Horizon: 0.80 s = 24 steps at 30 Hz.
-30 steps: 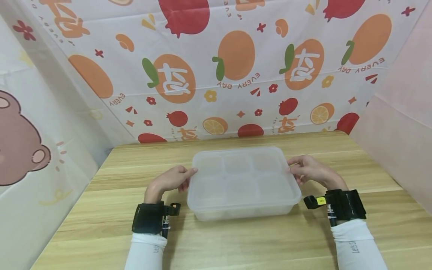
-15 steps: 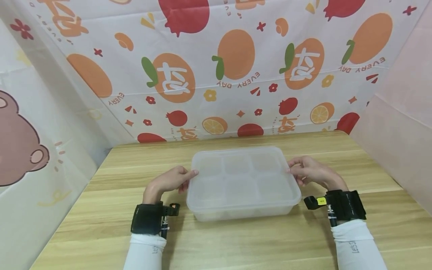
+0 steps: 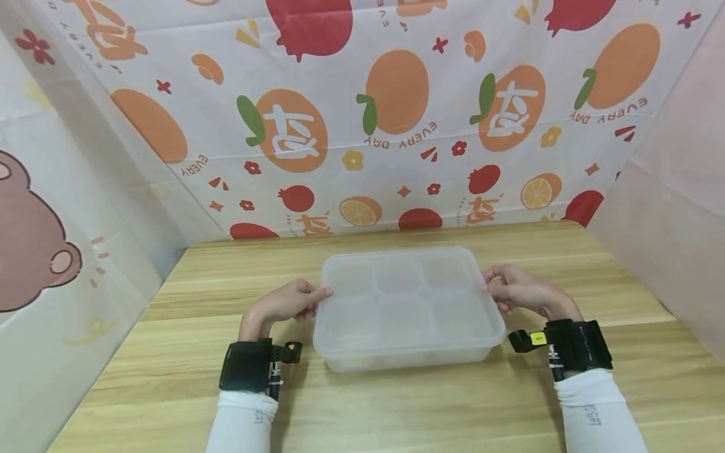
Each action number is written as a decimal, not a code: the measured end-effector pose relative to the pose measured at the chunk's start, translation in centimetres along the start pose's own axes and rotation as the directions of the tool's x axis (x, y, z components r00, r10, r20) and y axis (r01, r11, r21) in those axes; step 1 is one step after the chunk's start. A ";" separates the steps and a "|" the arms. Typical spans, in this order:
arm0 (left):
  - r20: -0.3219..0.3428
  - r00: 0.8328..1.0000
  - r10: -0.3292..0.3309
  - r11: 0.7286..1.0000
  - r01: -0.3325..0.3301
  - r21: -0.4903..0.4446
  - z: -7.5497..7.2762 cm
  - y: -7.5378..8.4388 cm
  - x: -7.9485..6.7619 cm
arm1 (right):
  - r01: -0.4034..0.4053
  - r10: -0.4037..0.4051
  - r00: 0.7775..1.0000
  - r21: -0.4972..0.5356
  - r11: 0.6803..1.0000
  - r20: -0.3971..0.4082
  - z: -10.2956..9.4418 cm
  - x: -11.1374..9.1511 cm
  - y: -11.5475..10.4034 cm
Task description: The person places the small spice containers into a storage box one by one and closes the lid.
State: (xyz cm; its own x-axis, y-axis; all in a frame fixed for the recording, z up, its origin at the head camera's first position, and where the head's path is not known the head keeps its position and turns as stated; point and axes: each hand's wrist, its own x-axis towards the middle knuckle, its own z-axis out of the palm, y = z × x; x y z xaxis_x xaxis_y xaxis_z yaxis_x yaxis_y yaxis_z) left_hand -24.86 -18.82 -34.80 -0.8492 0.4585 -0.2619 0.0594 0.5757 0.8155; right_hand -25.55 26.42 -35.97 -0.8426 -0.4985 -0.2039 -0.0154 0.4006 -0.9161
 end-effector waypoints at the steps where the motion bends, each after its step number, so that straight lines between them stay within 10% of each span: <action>1: 0.005 1.000 -0.004 1.000 0.004 -0.002 0.0 0.0 0.0 | 0.003 -0.003 1.000 -0.006 1.000 0.003 0.0 0.0 0.0; 24: -0.015 0.999 -0.044 0.998 0.045 0.039 -0.1 0.7 -0.3 | -0.001 0.001 1.000 -0.005 1.000 0.014 0.4 -0.2 -0.6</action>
State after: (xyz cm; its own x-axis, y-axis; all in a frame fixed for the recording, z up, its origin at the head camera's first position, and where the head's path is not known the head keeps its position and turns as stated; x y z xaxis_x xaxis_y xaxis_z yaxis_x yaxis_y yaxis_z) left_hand -24.62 -18.57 -34.09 -0.8590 0.4220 -0.2898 0.0415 0.6216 0.7822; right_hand -25.20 25.98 -35.55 -0.8348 -0.5091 -0.2096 -0.0173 0.4047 -0.9143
